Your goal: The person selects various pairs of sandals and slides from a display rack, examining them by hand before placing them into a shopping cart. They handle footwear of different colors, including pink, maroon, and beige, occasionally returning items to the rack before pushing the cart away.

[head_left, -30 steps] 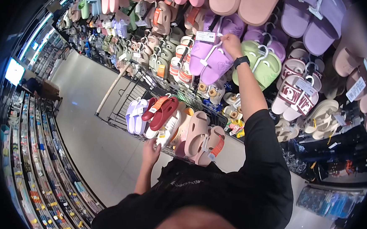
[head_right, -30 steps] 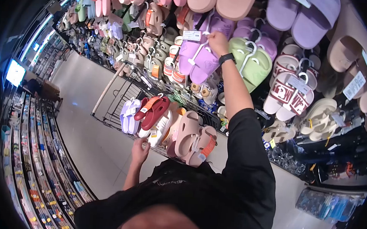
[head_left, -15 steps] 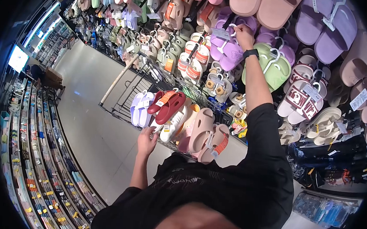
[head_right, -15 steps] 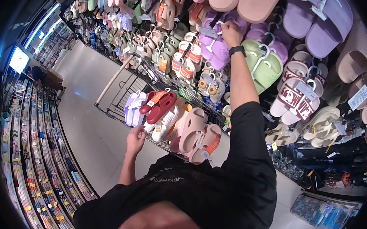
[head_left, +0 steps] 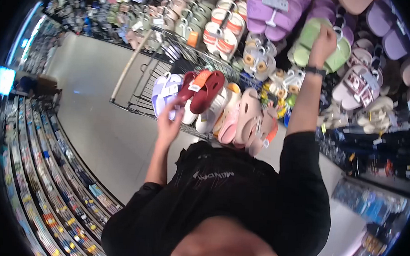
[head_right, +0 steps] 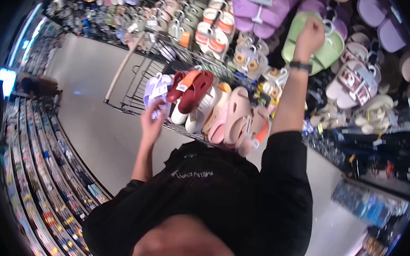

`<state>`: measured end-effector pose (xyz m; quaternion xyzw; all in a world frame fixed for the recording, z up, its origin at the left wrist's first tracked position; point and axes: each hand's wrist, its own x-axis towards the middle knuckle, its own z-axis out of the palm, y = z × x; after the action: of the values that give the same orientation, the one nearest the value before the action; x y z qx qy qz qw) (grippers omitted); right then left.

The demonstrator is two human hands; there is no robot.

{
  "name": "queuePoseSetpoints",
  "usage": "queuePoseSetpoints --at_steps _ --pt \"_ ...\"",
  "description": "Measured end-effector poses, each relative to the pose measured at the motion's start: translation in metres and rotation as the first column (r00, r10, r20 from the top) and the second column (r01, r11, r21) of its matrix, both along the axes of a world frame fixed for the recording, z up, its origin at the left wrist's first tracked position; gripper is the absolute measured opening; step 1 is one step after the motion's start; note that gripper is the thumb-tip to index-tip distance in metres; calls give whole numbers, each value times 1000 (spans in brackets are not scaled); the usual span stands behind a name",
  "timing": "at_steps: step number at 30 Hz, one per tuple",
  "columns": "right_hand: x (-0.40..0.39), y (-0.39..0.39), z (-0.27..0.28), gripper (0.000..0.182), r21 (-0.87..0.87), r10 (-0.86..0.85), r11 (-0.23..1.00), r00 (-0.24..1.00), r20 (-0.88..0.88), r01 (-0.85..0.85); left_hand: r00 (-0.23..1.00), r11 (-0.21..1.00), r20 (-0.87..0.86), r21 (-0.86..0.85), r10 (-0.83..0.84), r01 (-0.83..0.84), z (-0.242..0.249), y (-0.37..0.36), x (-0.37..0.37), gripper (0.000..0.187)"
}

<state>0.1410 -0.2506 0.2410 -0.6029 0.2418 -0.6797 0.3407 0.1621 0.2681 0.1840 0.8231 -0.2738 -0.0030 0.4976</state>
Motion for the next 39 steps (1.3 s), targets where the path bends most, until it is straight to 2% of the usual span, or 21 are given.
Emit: queuePoseSetpoints --at_steps 1,2,3,4,5,8,10,12,13,14,15,17,18,20,25,26,27,28,31,35,39 --pt "-33 24 -34 23 69 -134 987 978 -161 146 993 992 116 -126 2 12 16 4 14 42" --pt "-59 69 -65 24 4 -171 985 977 -126 172 996 846 77 -526 -54 86 47 -6 18 43" --pt "-92 96 -111 23 -105 -148 987 935 -324 120 957 749 256 -606 -135 268 102 -11 17 43" --pt "-121 139 -153 21 235 15 966 891 -454 103 888 551 441 -713 -131 435 136 -12 13 40" --pt "-166 150 -244 22 140 -42 974 748 -662 178 835 341 534 -766 -134 545 165 -16 10 29" --pt "-264 281 -320 22 199 -185 825 586 -789 529 667 4 728 -676 159 737 196 -5 14 37" --pt "-313 353 -348 22 437 -91 566 580 -809 699 554 -233 831 -529 52 816 209 -20 18 19" --pt "-359 419 -386 27 484 169 306 453 -875 820 582 -360 812 -555 -37 750 209 -17 22 11" --pt "-387 454 -405 29 463 406 273 335 -850 843 605 -410 796 -559 -24 721 210 -17 24 11" --pt "-396 488 -397 32 451 492 232 296 -819 862 628 -452 779 -563 -8 692 211 -16 26 10" --pt "-415 514 -409 38 440 641 208 218 -736 873 632 -443 774 -575 -23 688 210 -11 28 10" --pt "-412 550 -404 39 412 663 19 297 -687 911 633 -406 772 -594 -47 694 210 2 34 10" --pt "-417 563 -416 35 448 693 19 311 -650 894 627 -442 777 -579 -46 685 211 5 37 10" --pt "-428 582 -474 27 604 716 142 340 -610 784 612 -507 789 -546 -43 667 215 8 42 11" --pt "-352 525 -493 16 730 600 281 480 -640 623 613 -389 790 -569 -14 724 218 27 50 12" --pt "-339 500 -492 18 720 643 355 404 -651 597 614 -349 789 -582 -22 735 218 30 49 12" --pt "-332 480 -499 20 644 602 581 269 -752 497 611 -334 790 -590 -49 735 218 35 49 12" --pt "-318 462 -491 22 696 519 517 464 -718 498 612 -318 787 -602 -79 733 219 39 47 12" --pt "-270 419 -425 29 769 498 482 590 -635 421 604 -274 780 -624 -162 732 221 49 42 12" --pt "-256 405 -413 32 769 493 480 596 -634 422 557 -256 814 -580 -165 773 217 51 46 15" --pt "-276 429 -438 33 819 578 358 583 -571 449 803 -82 506 -857 -315 508 165 46 59 37"
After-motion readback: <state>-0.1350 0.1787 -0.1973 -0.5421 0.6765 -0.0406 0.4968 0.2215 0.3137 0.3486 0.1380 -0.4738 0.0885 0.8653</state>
